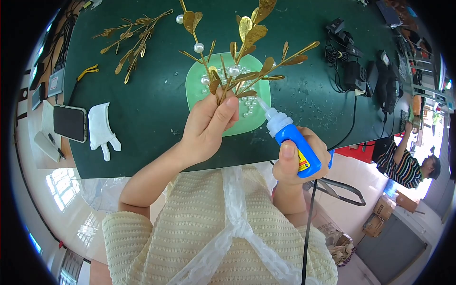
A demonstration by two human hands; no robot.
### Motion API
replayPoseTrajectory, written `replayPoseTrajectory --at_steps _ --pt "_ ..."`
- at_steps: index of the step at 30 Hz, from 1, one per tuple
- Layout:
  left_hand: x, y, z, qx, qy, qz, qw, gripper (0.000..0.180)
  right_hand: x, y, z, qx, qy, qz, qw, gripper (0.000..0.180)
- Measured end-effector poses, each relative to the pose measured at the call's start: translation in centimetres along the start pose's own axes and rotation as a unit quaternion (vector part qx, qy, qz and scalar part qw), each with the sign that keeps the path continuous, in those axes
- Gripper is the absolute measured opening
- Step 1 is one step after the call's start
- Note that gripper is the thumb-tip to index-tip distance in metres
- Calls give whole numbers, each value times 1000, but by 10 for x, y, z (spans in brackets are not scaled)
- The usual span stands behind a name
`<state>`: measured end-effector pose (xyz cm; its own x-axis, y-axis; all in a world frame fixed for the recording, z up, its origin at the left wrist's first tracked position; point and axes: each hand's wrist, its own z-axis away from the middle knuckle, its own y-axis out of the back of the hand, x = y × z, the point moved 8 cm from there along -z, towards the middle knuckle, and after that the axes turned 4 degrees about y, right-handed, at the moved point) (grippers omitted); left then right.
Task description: The person applies glue from a bottle onto the leaves of a gold-colored branch and presses pearls from a dish onto the glue. This process is repeated as the person attaches additional pearls one by one to different spots on the branch.
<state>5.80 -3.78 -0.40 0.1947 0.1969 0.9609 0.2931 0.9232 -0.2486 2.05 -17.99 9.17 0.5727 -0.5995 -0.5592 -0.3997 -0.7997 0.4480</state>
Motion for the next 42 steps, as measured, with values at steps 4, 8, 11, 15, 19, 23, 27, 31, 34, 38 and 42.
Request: replayPoseTrajectory --at_steps 4,8,11,15,19,23,27,31,34,38,42 --pt "-1 -1 0 -5 12 11 1000 28 0 1 1 12 3 -18 1000 30" --pt "1 -1 0 -7 6 -2 1000 28 0 2 0 5 -6 -6 1000 30" --pt "0 -2 0 -3 -2 5 1000 28 0 2 1 3 -10 -5 1000 30" --pt "3 -2 0 16 -17 -29 999 34 0 2 1 3 -5 1 1000 30" --pt "3 -3 -1 15 -15 -27 999 33 0 3 -1 3 -3 13 1000 30" --pt "3 -2 -1 8 -18 -21 1000 33 4 5 0 5 -16 -11 1000 29" --pt "0 -1 0 -7 2 -26 1000 28 -2 3 -2 2 6 6 1000 29" --pt "3 0 0 -3 1 -30 1000 27 -1 3 -2 -9 -4 16 1000 29" --pt "2 -1 0 -6 -1 -30 1000 27 1 5 -1 -4 -15 -8 1000 30" --pt "0 0 1 -2 7 -16 1000 27 4 5 2 20 -34 -20 999 31" --pt "-2 0 0 -10 11 34 999 28 35 20 20 126 -180 -123 968 39"
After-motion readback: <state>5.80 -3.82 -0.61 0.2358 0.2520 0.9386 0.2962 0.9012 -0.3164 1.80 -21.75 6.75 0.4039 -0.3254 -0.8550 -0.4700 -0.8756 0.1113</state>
